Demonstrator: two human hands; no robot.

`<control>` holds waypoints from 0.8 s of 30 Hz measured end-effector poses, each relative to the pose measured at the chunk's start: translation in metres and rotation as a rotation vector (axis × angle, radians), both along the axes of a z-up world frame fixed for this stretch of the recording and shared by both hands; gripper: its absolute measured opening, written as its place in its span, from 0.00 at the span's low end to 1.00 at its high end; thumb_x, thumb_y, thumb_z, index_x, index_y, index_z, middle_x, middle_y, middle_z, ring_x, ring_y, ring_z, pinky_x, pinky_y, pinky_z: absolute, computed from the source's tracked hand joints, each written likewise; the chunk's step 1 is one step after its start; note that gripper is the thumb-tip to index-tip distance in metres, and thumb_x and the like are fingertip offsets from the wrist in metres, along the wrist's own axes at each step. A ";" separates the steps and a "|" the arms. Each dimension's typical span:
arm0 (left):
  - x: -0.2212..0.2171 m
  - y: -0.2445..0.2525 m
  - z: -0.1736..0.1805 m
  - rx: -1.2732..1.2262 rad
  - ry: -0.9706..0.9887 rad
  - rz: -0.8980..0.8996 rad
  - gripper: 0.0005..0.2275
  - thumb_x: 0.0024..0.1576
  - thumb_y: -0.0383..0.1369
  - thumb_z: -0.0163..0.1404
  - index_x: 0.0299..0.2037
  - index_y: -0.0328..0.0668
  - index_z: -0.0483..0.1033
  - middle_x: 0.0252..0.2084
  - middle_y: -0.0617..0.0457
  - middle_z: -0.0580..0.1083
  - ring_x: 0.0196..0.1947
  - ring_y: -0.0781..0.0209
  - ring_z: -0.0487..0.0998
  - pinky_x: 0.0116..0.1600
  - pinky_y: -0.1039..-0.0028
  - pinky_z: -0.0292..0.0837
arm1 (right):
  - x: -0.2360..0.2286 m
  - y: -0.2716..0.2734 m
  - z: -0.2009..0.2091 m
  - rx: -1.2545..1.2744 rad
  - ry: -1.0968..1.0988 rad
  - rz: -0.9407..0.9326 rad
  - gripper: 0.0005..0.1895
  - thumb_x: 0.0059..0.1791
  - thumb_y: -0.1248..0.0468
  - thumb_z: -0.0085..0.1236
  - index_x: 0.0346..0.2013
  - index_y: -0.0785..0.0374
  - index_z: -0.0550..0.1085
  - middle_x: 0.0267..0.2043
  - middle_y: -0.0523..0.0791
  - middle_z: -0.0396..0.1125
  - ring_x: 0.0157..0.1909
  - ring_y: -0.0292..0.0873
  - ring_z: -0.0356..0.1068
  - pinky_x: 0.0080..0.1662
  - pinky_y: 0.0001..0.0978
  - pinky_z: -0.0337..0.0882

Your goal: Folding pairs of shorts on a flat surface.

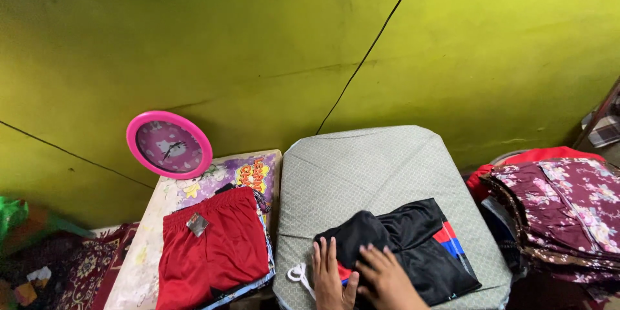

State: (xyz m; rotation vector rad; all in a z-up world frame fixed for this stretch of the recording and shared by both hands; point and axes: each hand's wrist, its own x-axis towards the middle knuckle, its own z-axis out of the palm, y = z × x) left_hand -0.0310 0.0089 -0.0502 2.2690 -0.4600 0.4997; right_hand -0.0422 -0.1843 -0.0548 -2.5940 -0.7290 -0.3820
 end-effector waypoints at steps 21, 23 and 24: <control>0.005 0.001 -0.019 0.053 -0.223 0.062 0.39 0.59 0.57 0.39 0.71 0.28 0.57 0.71 0.30 0.61 0.73 0.24 0.54 0.71 0.42 0.49 | -0.007 0.029 -0.046 -0.157 -0.629 -0.157 0.05 0.46 0.59 0.55 0.35 0.49 0.75 0.36 0.38 0.65 0.34 0.39 0.64 0.33 0.29 0.61; 0.003 0.000 -0.016 0.042 -0.180 0.055 0.39 0.60 0.58 0.38 0.71 0.28 0.56 0.72 0.29 0.60 0.74 0.24 0.53 0.70 0.40 0.49 | -0.006 0.027 -0.056 -0.148 -0.620 -0.121 0.06 0.46 0.60 0.55 0.37 0.50 0.76 0.37 0.39 0.64 0.32 0.39 0.62 0.30 0.26 0.62; 0.002 0.000 -0.014 0.031 -0.139 0.047 0.40 0.60 0.59 0.37 0.71 0.29 0.55 0.72 0.28 0.59 0.74 0.23 0.52 0.70 0.38 0.48 | -0.006 0.026 -0.060 -0.138 -0.613 -0.087 0.07 0.46 0.61 0.55 0.39 0.51 0.76 0.38 0.41 0.64 0.29 0.40 0.61 0.28 0.24 0.64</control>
